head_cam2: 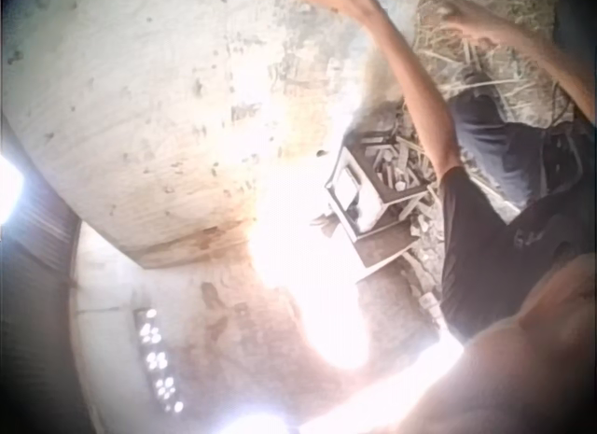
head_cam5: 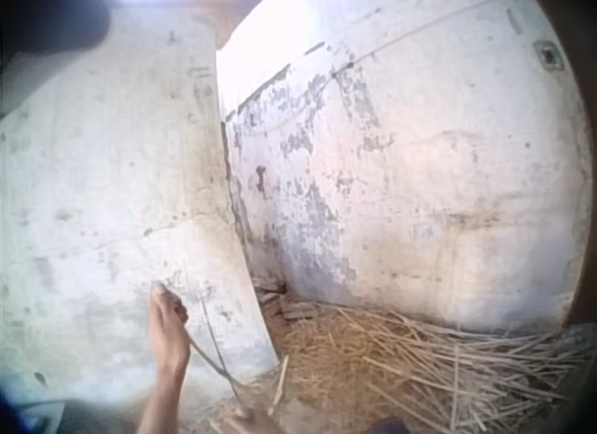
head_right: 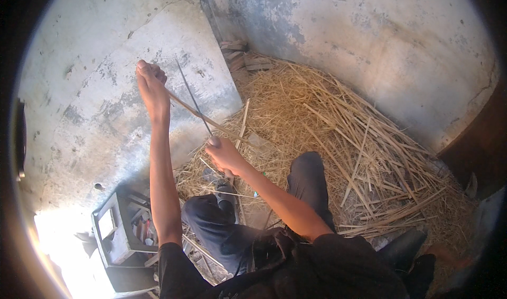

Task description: The person sits on a straw-covered floor and uses a machete to split a long bamboo stalk lengthwise. They then switch to a green utility knife to shave and smooth the edges of the split bamboo piece.

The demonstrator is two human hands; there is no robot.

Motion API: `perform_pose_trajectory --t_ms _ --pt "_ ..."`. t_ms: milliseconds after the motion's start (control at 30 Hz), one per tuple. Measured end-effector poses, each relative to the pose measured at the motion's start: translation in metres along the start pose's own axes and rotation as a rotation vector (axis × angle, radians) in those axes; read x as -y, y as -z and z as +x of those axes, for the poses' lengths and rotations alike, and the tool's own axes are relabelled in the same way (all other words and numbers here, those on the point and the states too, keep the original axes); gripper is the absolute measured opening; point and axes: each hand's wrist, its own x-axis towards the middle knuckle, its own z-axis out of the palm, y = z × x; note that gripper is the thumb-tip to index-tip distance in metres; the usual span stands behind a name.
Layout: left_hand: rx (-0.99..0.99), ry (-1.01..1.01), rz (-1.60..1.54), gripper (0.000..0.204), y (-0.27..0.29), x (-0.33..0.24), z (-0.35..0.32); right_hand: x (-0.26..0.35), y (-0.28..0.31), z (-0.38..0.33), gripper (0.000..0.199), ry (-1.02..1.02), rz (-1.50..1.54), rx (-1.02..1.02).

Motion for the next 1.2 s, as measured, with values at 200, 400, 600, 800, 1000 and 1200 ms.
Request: perform_pose_trajectory --t_ms 200,400,600,800,1000,1200 --pt "-0.001 0.019 -0.017 0.05 0.006 0.0 0.0 -0.007 -0.005 -0.005 0.025 0.01 0.014 -0.039" --pt "0.034 -0.012 0.044 0.051 0.0 -0.007 -0.009 0.031 -0.012 0.011 0.027 0.178 -0.092 0.012" --pt "0.003 -0.006 -0.023 0.05 0.001 0.0 -0.001 -0.072 0.03 0.003 0.025 -0.061 -0.125 -0.164" --pt "0.011 -0.021 -0.01 0.048 0.001 -0.003 -0.003 -0.049 0.022 0.008 0.023 -0.107 0.007 -0.104" --pt "0.025 -0.027 -0.003 0.048 -0.004 -0.007 -0.007 -0.009 0.003 0.008 0.025 0.156 -0.144 -0.077" --pt "0.025 -0.002 0.007 0.047 0.006 0.001 0.006 -0.187 0.094 0.034 0.027 -0.278 -0.24 -0.303"
